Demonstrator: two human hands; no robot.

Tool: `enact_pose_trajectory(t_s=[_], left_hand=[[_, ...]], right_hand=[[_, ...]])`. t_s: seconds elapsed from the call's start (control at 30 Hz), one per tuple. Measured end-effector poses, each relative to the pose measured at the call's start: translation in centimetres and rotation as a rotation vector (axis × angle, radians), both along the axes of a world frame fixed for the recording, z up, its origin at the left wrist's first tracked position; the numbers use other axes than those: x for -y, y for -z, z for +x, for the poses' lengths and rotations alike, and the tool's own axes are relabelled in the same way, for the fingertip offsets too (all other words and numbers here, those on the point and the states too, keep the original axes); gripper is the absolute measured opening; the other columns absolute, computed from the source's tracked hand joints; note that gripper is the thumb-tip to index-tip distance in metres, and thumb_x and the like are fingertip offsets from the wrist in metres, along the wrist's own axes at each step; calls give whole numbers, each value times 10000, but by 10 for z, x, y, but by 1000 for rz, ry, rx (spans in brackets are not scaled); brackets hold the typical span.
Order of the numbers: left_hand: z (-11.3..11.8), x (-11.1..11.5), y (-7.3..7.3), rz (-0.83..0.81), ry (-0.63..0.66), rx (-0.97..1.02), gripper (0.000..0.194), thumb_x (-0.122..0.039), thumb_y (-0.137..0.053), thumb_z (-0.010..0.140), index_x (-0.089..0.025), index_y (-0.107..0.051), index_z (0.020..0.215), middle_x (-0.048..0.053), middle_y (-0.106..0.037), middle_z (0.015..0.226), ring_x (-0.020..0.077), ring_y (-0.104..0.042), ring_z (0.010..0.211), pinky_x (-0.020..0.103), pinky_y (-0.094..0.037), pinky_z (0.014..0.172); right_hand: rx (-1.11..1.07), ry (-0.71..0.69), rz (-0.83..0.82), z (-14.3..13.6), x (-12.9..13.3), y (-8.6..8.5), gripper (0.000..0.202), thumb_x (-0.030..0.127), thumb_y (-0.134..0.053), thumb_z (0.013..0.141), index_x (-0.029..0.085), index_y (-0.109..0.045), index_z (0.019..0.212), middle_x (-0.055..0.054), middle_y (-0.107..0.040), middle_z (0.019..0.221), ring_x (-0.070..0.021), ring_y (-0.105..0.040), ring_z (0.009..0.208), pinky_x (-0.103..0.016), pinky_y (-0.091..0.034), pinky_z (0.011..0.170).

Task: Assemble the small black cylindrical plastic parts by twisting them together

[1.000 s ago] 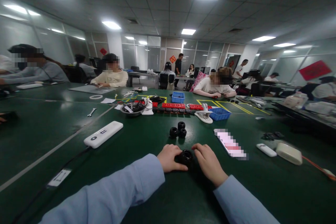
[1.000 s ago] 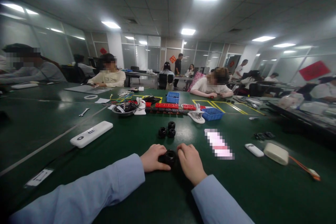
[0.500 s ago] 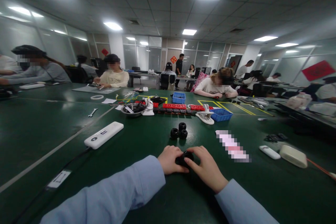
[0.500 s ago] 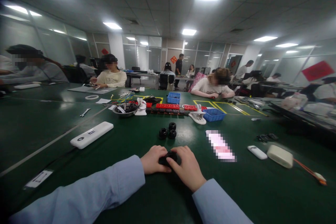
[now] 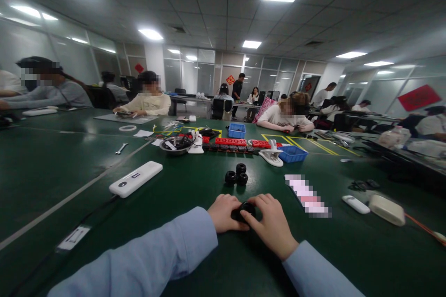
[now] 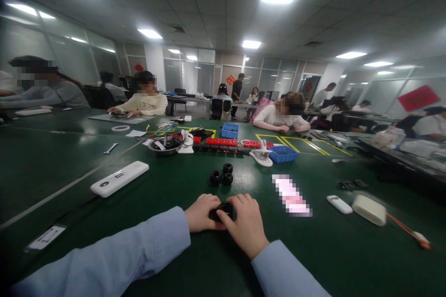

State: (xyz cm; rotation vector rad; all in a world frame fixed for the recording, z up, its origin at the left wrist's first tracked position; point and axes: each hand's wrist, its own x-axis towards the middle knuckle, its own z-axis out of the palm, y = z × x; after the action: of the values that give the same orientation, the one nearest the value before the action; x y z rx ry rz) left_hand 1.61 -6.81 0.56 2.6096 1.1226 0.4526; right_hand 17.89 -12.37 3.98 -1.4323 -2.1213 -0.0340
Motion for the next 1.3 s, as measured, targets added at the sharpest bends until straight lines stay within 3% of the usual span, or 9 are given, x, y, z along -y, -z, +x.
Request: enact_pose_trajectory(t_s=[0.17,0.37,0.53,0.63,0.77,0.87,0.97,1.1,1.3], left_hand=[[1,2,-2,12,-12,-25,444,-590,-623,650,-186,-602,835,27,-592,874,212,-536,842,334,-389,796],[1,1,-3,-11,7,-13,454,-594,-621,656,-194,-608,869,27,-598,901,221,-534,874,343,-386,808],[0,0,-1,-6,11,-2,486,-606,-626,642,-202,-608,912,22,-591,885,220,-533,860,345,-387,793],[1,0,0,10,-2,-20,469,-597,-622,647,-202,-607,898,20,-585,864,216,-535,840,338,-388,784],[1,0,2,26,2,-24,448,-592,-606,662,-200,-608,881,26,-590,882,216,-536,850,332,-386,796],[0,-1,2,20,6,-13,459,-598,-614,654,-196,-613,876,28,-596,899,218,-535,866,337,-382,812],[0,-2,2,4,17,5,484,-613,-619,645,-191,-620,884,30,-597,906,220,-534,867,342,-380,810],[-1,-2,1,-13,20,18,504,-627,-625,632,-206,-617,910,25,-597,899,220,-532,867,346,-380,809],[-1,-1,-1,10,30,-7,439,-582,-630,653,-204,-613,876,23,-599,888,215,-542,848,337,-392,788]], right_hand=[[-36,-129,-9,-2,0,2,216,198,-517,767,193,-615,959,-70,-617,943,-227,-518,881,-380,-403,774],[-78,-130,5,5,-2,2,358,293,-523,811,178,-530,1150,-80,-617,1046,-239,-511,973,-400,-396,840],[-76,22,49,5,-5,2,269,375,-585,769,169,-588,942,-83,-617,925,-251,-529,893,-387,-409,765],[-34,14,44,1,-5,3,211,379,-605,747,181,-589,819,-63,-596,826,-234,-526,816,-365,-410,718],[-50,-87,13,-3,-2,3,136,238,-561,749,193,-591,874,-60,-580,872,-224,-515,846,-365,-413,746],[-75,-149,-21,0,-1,2,242,168,-520,733,209,-586,963,-68,-567,980,-233,-500,933,-388,-409,804],[-117,-112,15,7,-3,0,309,210,-524,753,192,-550,1060,-88,-553,1054,-251,-488,992,-411,-397,848],[-130,-6,52,11,-6,-1,220,354,-543,791,189,-582,933,-86,-583,947,-254,-517,902,-404,-413,783],[-75,-66,-42,-1,-5,0,187,346,-625,745,186,-611,841,-70,-586,876,-238,-509,852,-395,-414,760]])
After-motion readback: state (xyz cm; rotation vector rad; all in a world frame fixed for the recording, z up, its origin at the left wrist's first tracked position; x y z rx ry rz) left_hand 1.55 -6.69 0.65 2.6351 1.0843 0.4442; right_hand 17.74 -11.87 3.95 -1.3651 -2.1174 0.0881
